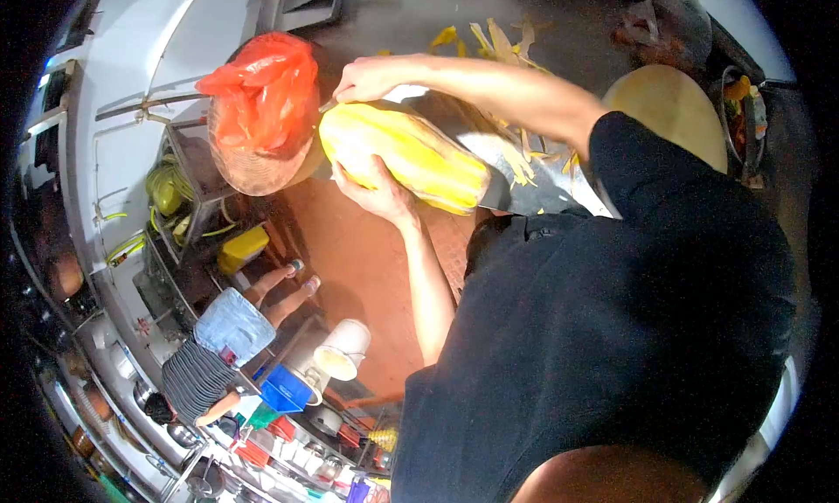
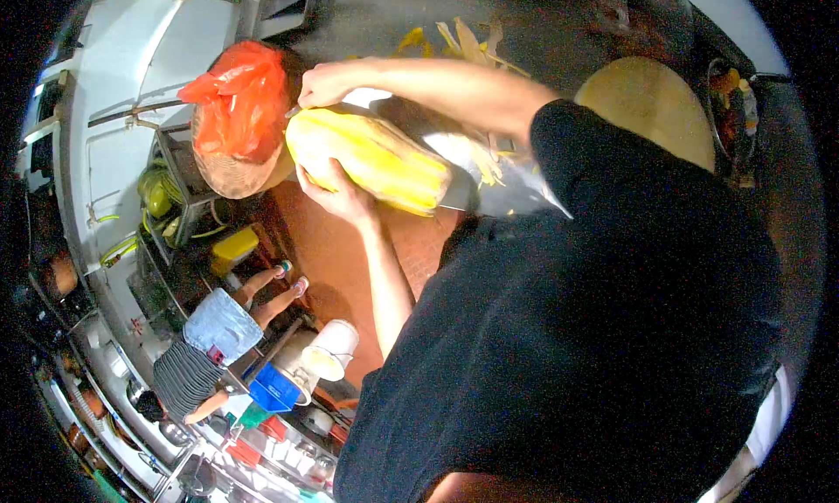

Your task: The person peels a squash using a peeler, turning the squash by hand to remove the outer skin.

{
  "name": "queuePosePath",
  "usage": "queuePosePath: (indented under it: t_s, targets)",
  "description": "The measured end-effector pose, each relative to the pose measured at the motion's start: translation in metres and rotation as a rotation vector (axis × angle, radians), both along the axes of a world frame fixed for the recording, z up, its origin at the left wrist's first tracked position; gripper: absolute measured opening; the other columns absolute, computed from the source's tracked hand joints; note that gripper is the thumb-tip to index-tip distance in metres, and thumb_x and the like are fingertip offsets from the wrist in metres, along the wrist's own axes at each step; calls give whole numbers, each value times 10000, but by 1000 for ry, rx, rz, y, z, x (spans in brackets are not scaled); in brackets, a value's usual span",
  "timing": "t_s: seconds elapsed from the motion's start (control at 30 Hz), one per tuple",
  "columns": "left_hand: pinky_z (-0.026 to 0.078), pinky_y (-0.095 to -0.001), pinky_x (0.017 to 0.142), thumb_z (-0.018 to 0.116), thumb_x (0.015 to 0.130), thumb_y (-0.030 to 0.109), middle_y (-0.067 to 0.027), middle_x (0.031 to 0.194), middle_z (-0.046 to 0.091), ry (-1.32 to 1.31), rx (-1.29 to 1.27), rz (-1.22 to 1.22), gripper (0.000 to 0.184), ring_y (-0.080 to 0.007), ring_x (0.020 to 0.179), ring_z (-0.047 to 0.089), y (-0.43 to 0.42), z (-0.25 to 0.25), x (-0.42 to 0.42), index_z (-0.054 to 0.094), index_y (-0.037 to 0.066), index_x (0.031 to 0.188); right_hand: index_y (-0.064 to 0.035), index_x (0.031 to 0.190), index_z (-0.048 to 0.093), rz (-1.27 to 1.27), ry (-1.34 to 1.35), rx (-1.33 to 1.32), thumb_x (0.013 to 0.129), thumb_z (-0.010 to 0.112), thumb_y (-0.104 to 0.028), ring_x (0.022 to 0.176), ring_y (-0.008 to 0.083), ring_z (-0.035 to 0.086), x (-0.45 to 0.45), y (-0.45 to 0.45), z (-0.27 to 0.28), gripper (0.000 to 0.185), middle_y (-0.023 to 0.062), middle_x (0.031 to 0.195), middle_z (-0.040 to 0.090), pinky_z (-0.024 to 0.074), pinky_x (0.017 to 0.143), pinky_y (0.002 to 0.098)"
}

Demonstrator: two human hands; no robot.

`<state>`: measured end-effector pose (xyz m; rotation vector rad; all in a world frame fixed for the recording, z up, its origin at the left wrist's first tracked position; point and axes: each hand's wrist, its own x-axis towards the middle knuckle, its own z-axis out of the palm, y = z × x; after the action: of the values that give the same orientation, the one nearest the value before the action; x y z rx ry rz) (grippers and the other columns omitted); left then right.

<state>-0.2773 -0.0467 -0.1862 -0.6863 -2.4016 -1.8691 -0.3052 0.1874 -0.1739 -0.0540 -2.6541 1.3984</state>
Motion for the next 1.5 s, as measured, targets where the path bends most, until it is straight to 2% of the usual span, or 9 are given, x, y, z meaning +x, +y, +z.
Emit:
queuePosePath:
  t_s: [0.17,0.47,0.57,0.83,0.93,1.07,1.1,1.2,1.5]
  targets:
    - [361,-455,1175,707,983,403,-245,1498,477,46,-20,71,745,-343,1372,478,1,-11,5,415,-47,1499,-116,1323,634,-295,34,-156,1057,492,-288,714,388,678,143,-72,16,347,246,811,679,516,679,499]
    - [348,-476,1189,700,990,405,-248,1551,420,-2,65,-10,768,-355,1415,440,-4,-10,2,387,-51,1522,-84,1463,571,-446,-388,-287,1064,541,-221,1026,349,697,357,-147,-15,423,221,1165,694,533,901,421]
    - [440,-501,1122,547,1044,489,-277,1549,383,68,-103,132,765,-391,1353,490,-12,-19,1,331,-44,1548,-70,1443,579,-709,13,-187,1062,537,-237,1229,363,650,288,-126,-28,419,211,1388,632,509,1022,433]
    - [550,-504,1039,468,1088,423,-258,1475,459,-633,444,145,634,-368,1269,568,17,13,47,339,-34,1508,-116,1493,548,-962,-204,-423,1055,560,-361,915,246,729,140,-88,-60,502,200,998,747,538,823,407]
    - [525,-464,1048,490,1084,371,-258,1461,486,-446,454,-79,604,-350,1233,591,11,-34,30,367,-60,1487,-101,1484,554,-908,-40,-334,1054,559,-343,955,287,722,151,-74,-38,493,228,1046,733,537,852,421]
    - [529,-438,992,525,1025,205,-247,1291,614,296,-244,340,516,-305,1115,641,-3,-20,4,441,-113,1423,-117,1479,566,-737,39,-28,1044,575,-308,1010,369,699,165,-85,3,476,243,1183,694,535,888,454]
    - [483,-466,1047,530,1018,202,-255,1315,590,-243,174,-29,494,-311,1213,592,26,69,32,481,-102,1404,-135,1475,574,-678,191,-37,1037,583,-284,1036,404,681,168,-90,6,463,233,1221,677,535,890,470]
    - [334,-527,1165,605,1005,265,-289,1527,388,308,-386,-4,506,-417,1414,398,23,35,25,507,7,1429,-204,1473,564,-575,109,10,1038,551,-305,1071,423,679,156,-78,24,447,210,1289,667,551,931,492]
    - [256,-522,1206,495,1069,349,-275,1560,394,270,-248,64,553,-438,1435,375,1,12,36,456,-31,1469,-172,1350,654,8,-304,273,1061,493,-363,1063,408,684,5,-20,53,382,174,1143,736,535,921,509]
